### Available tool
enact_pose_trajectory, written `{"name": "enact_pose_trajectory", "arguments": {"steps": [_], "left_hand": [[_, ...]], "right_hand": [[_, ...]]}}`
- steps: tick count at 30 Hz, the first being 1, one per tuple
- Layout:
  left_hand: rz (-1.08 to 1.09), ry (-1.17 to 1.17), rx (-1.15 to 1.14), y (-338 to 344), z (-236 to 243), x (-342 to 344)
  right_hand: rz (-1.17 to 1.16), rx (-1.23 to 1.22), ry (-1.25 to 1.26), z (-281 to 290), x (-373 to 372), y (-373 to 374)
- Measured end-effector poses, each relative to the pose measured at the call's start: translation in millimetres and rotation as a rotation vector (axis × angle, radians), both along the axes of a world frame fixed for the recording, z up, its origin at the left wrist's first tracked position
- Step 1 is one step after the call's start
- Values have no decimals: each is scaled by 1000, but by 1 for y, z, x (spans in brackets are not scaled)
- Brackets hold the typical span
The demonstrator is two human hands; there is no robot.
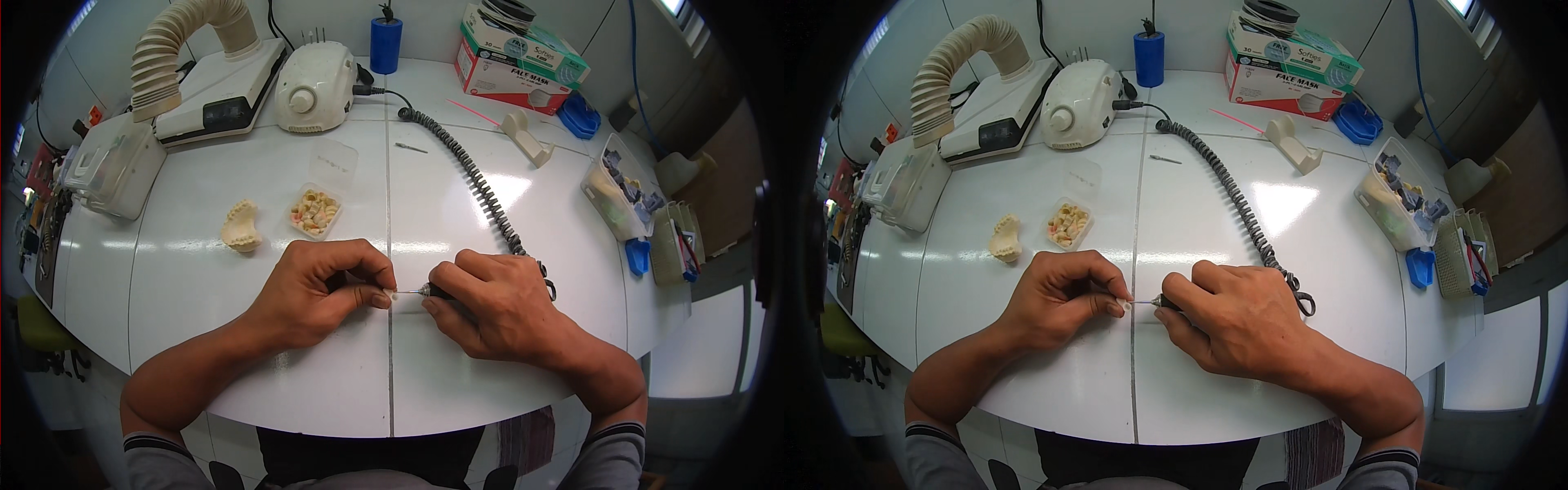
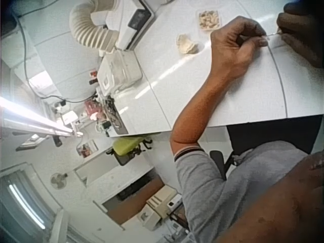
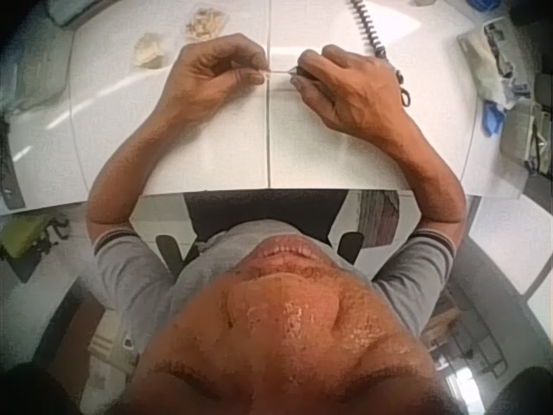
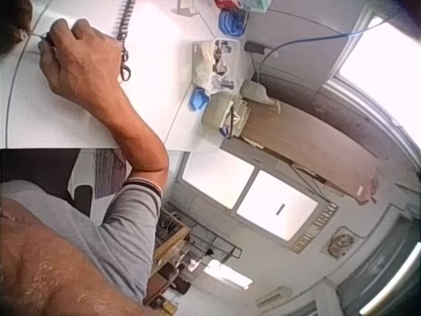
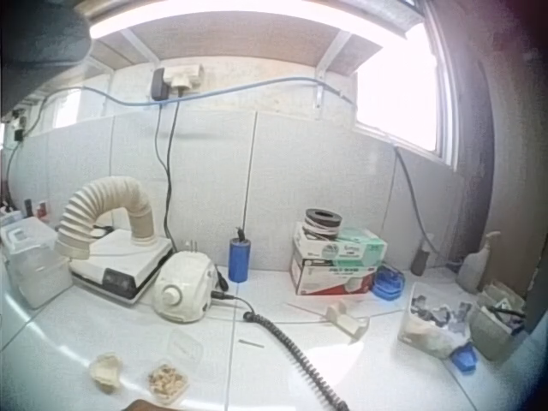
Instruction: Refining a small dental prosthetic component using a hand-held rotary tool at a laboratory bench.
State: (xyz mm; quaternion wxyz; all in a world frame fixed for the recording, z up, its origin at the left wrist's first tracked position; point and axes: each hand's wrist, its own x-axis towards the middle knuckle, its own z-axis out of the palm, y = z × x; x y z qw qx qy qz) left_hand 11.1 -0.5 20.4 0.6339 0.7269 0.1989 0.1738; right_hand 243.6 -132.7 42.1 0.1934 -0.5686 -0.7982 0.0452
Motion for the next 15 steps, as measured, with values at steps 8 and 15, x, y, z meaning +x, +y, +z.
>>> {"name": "enact_pose_trajectory", "arguments": {"steps": [8,15], "left_hand": [[-14,7,9,1,-1,-1],[-20,-2,0,0,0,0]], "right_hand": [[-3,-9,1,2,0,0],[-6,-4,7,1,0,0]]}}
